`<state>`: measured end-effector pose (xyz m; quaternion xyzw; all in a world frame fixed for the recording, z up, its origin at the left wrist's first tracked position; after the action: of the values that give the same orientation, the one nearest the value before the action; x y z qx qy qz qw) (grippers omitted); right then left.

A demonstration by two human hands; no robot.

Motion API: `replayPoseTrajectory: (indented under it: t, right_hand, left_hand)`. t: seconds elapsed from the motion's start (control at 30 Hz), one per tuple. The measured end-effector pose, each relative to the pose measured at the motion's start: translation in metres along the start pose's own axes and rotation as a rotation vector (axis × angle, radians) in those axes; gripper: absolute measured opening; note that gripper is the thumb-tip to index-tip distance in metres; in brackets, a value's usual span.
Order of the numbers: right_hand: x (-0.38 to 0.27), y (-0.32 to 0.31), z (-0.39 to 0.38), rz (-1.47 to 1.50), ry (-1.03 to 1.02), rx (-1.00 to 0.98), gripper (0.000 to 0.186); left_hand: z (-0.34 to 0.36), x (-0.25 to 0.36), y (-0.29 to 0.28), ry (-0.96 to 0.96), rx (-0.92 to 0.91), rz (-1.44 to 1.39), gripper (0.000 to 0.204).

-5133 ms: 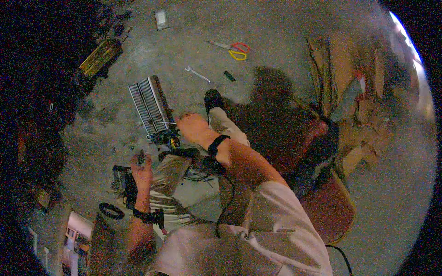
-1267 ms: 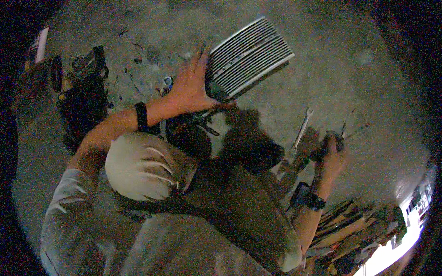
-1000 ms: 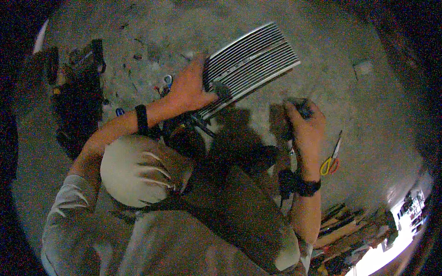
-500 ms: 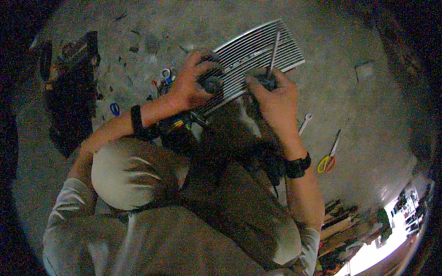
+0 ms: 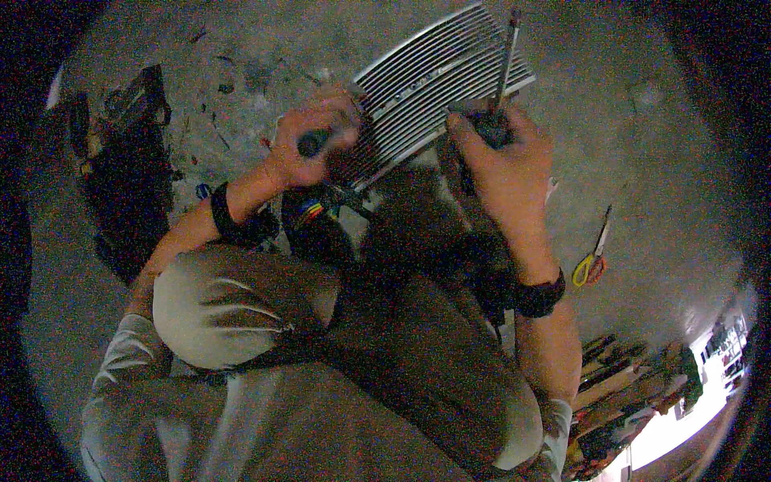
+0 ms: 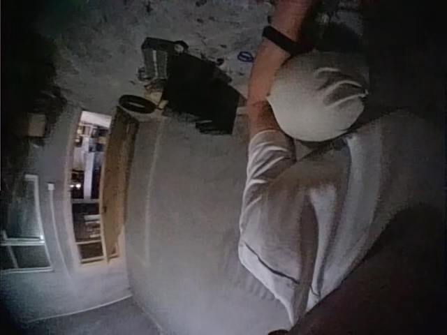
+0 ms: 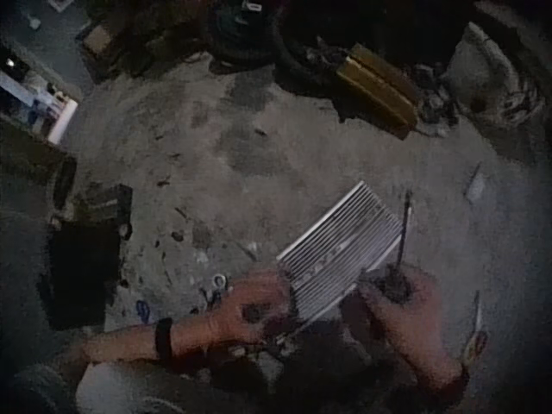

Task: Repairing an electronic component, likely a car amplifier, on a workshop floor.

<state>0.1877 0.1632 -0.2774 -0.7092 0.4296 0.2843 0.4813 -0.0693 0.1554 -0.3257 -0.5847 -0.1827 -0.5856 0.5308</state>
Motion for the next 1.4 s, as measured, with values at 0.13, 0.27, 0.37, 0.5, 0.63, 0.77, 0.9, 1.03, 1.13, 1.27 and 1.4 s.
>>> replayPoseTrajectory:
  t: [0.13,0.27,0.37,0.5,0.63,0.77,0.9,1.03,1.13,1.27,1.4]
  right_hand:
    - [0.01,0.013,0.007,-0.041,-0.052,-0.026,0.034]
    - [0.009,0.026,0.017,0.038,0.0,-0.222,0.031]
    - [0.018,0.031,0.027,0.034,-0.028,-0.277,0.03]
    - [0.019,0.02,0.041,-0.151,-0.11,-0.366,0.031]
    - [0.015,0.024,0.05,-0.131,-0.1,-0.432,0.033]
    - [0.022,0.048,0.06,-0.263,-0.13,-0.508,0.033]
    - [0.021,0.068,0.06,-0.115,-0.115,-0.52,0.034]
    - [0.042,0.079,0.06,-0.105,-0.118,-0.435,0.029]
    - [0.037,0.084,0.065,-0.023,-0.02,-0.455,0.028]
    - [0.047,0.085,0.072,-0.025,-0.046,-0.466,0.027]
    - [0.045,0.091,0.071,-0.104,-0.03,-0.486,0.028]
  left_hand:
    - [-0.003,0.001,-0.004,-0.002,0.103,0.062,0.006]
    - [-0.009,-0.002,-0.003,-0.082,0.104,0.026,0.007]
    - [-0.015,-0.001,-0.004,-0.224,0.108,0.112,0.014]
    - [-0.016,0.004,-0.005,-0.326,0.016,0.288,0.033]
    - [-0.026,0.0,-0.006,-0.372,0.051,0.31,0.052]
    - [-0.024,-0.002,-0.005,-0.39,0.033,0.286,0.053]
    - [-0.02,0.002,-0.007,-0.35,0.064,0.262,0.051]
    - [-0.02,0.002,-0.009,-0.497,0.161,0.113,0.047]
    - [-0.023,-0.006,-0.009,-0.466,0.149,0.158,0.046]
    - [-0.019,0.0,-0.005,-0.423,0.123,0.257,0.047]
    - [-0.023,-0.005,0.0,-0.41,0.161,0.288,0.053]
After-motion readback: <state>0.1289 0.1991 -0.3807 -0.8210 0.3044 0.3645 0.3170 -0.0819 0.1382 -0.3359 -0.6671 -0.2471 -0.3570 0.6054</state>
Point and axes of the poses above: each hand's wrist, its own z-axis towards the middle knuckle, its own y-axis out of the palm, x = y × z, the point moved 2 cm from there along z, towards the middle knuckle, and after that the axes turned 4 degrees about -y, right-handed, at the moved point
